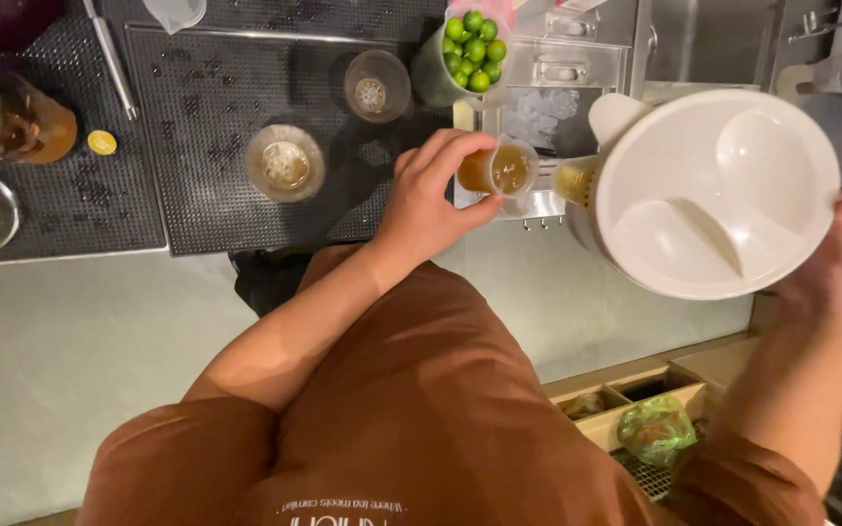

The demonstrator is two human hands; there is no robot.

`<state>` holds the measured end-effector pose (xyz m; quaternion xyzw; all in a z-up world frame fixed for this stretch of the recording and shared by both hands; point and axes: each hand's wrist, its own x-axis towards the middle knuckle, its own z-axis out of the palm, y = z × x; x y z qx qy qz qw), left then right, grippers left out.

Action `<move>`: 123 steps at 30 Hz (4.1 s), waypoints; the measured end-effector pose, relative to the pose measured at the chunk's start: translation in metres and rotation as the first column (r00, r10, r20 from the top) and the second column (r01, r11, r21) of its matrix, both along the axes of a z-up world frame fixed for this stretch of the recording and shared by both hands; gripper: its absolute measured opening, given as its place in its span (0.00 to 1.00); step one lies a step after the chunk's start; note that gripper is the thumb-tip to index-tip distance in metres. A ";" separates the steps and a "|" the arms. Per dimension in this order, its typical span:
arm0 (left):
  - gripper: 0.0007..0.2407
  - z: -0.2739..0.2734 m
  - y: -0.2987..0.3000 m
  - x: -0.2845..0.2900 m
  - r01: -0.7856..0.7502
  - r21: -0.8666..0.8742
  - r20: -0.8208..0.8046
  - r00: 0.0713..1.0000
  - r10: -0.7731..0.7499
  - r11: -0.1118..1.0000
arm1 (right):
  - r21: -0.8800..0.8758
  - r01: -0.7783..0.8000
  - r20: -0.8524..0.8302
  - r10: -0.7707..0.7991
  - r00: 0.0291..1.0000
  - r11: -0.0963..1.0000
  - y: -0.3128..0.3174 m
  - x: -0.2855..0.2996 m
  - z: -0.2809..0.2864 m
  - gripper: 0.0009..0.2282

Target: The person prepares a drink at a bar station. They pour liquid from a bottle into a glass, add syrup from a pitcher, scoop ice from an ice well into the glass, pour more liquid from a swing-top bottle, add a lime wedge, and stir the mixture with a spoon.

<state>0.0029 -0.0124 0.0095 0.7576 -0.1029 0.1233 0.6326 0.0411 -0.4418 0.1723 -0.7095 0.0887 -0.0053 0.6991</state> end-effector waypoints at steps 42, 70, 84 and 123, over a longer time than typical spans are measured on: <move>0.21 0.009 0.152 -0.106 -0.537 0.146 -0.134 0.821 0.555 0.831 | 0.059 0.646 0.236 -0.640 0.732 0.761 -0.080 0.200 -0.363 0.20; 0.31 0.002 0.198 0.030 0.351 0.609 -0.353 0.923 -0.153 0.712 | -0.009 0.367 -0.233 -0.359 0.904 0.930 0.369 -0.172 -0.246 0.03; 0.25 -0.077 0.582 0.032 -0.970 -0.022 0.268 0.227 0.936 0.241 | -0.253 0.219 -0.205 -0.274 0.940 0.942 0.378 -0.164 -0.249 0.04; 0.46 -0.060 0.592 -0.053 -0.838 0.311 0.086 0.495 0.865 0.449 | -0.401 -0.488 -0.233 0.429 0.873 0.776 0.554 -0.155 -0.149 0.08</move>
